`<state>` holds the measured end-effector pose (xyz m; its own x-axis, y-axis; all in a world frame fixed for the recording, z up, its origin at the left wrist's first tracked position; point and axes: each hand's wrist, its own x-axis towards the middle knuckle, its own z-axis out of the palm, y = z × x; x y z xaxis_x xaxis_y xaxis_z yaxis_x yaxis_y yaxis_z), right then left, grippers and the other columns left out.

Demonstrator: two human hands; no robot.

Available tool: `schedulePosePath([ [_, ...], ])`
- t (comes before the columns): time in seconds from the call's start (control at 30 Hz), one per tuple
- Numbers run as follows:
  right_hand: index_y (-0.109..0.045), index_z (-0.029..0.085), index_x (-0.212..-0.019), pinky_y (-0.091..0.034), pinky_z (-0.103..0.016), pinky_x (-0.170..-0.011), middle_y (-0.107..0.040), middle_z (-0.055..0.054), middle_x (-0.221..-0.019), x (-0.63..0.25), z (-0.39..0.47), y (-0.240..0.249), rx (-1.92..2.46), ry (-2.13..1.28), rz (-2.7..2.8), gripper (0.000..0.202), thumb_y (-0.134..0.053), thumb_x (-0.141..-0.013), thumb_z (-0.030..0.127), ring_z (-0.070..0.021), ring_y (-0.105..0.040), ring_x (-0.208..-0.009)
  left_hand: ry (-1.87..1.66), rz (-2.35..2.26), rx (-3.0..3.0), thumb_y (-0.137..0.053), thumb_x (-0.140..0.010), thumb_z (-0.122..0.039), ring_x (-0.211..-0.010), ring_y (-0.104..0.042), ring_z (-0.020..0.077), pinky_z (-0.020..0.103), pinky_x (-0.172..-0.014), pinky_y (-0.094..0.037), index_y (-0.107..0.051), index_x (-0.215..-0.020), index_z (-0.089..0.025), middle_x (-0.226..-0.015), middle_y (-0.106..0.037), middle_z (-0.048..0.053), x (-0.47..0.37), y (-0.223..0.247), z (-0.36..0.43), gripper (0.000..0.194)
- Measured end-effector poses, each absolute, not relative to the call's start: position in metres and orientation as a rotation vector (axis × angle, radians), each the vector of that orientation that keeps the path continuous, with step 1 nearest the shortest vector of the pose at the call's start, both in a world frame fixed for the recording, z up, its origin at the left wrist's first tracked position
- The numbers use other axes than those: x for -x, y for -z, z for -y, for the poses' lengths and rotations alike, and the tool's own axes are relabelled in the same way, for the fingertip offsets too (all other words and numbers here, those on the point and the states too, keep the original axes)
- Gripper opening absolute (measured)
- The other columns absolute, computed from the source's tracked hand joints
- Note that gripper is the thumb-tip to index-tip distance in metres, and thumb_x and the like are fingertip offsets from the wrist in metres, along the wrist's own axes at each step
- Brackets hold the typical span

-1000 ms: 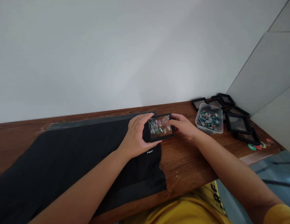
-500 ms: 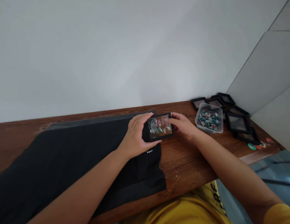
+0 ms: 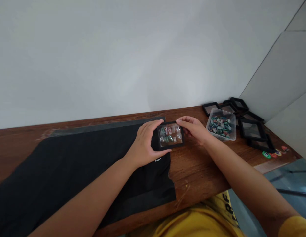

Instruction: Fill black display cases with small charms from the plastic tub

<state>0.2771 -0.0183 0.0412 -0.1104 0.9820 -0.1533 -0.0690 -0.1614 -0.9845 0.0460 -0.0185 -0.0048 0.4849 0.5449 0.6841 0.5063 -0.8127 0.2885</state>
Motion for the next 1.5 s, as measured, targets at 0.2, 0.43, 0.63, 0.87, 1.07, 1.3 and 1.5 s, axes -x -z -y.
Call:
schedulePosePath([
  [0.2, -0.063, 0.021, -0.082, -0.018, -0.026, -0.049, -0.050, 0.004, -0.065, -0.278, 0.019, -0.041, 1.232, -1.465, 1.139, 0.049, -0.092, -0.062, 0.054, -0.0086, -0.035, -0.055, -1.254, -0.948, -2.654, -0.093, -0.072, -0.040, -0.131, -0.059, 0.0384, 0.059, -0.110, -0.049, -0.032, -0.157, -0.032, -0.145, -0.060, 0.013, -0.047, 0.005, 0.019, 0.104],
  [0.43, -0.061, 0.023, -0.088, -0.017, -0.026, -0.049, -0.047, 0.006, -0.064, -0.278, 0.017, -0.036, 1.175, -1.499, 1.036, 0.052, -0.093, -0.060, 0.052, -0.0089, -0.034, -0.055, -1.260, -0.955, -2.649, -0.094, -0.071, -0.039, -0.132, -0.059, 0.0394, 0.061, -0.111, -0.049, -0.033, -0.157, -0.032, -0.145, -0.059, 0.013, -0.047, 0.004, 0.020, 0.106],
  [0.63, -0.056, 0.023, -0.077, -0.014, -0.026, -0.048, -0.042, 0.005, -0.062, -0.279, 0.018, -0.039, 1.144, -1.589, 1.089, 0.054, -0.091, -0.058, 0.059, -0.0093, -0.032, -0.055, -1.258, -0.938, -2.651, -0.093, -0.071, -0.040, -0.131, -0.060, 0.0384, 0.059, -0.110, -0.050, -0.033, -0.157, -0.031, -0.144, -0.060, 0.013, -0.047, 0.005, 0.020, 0.105],
  [0.87, -0.051, 0.023, -0.074, -0.015, -0.025, -0.048, -0.041, 0.006, -0.060, -0.277, 0.018, -0.036, 1.144, -1.645, 1.109, 0.062, -0.090, -0.056, 0.067, -0.0086, -0.030, -0.053, -1.248, -0.941, -2.651, -0.093, -0.071, -0.041, -0.131, -0.059, 0.0387, 0.060, -0.111, -0.049, -0.032, -0.158, -0.032, -0.145, -0.060, 0.013, -0.047, 0.004, 0.020, 0.106],
  [1.07, -0.053, 0.022, -0.075, -0.022, -0.025, -0.048, -0.048, 0.004, -0.063, -0.272, 0.019, -0.032, 1.147, -1.674, 1.113, 0.061, -0.091, -0.059, 0.068, -0.0098, -0.037, -0.053, -1.233, -0.952, -2.663, -0.092, -0.072, -0.041, -0.131, -0.059, 0.0389, 0.061, -0.110, -0.050, -0.033, -0.158, -0.033, -0.145, -0.060, 0.013, -0.046, 0.005, 0.020, 0.104],
  [1.3, -0.064, 0.021, -0.078, -0.046, -0.028, -0.065, -0.061, 0.000, -0.076, -0.267, 0.020, -0.032, 1.020, -1.655, 0.995, 0.060, -0.098, -0.050, 0.061, -0.0150, -0.055, -0.071, -1.233, -0.925, -2.656, -0.091, -0.074, -0.042, -0.131, -0.060, 0.0384, 0.060, -0.110, -0.049, -0.032, -0.157, -0.031, -0.145, -0.060, 0.014, -0.046, 0.007, 0.020, 0.102],
  [1.5, -0.066, 0.021, -0.082, -0.045, -0.028, -0.066, -0.062, 0.001, -0.076, -0.269, 0.018, -0.030, 1.013, -1.653, 0.968, 0.059, -0.098, -0.052, 0.059, -0.0145, -0.054, -0.070, -1.241, -0.922, -2.638, -0.089, -0.076, -0.042, -0.132, -0.059, 0.0378, 0.059, -0.111, -0.049, -0.032, -0.157, -0.032, -0.146, -0.059, 0.014, -0.047, 0.006, 0.021, 0.100],
])
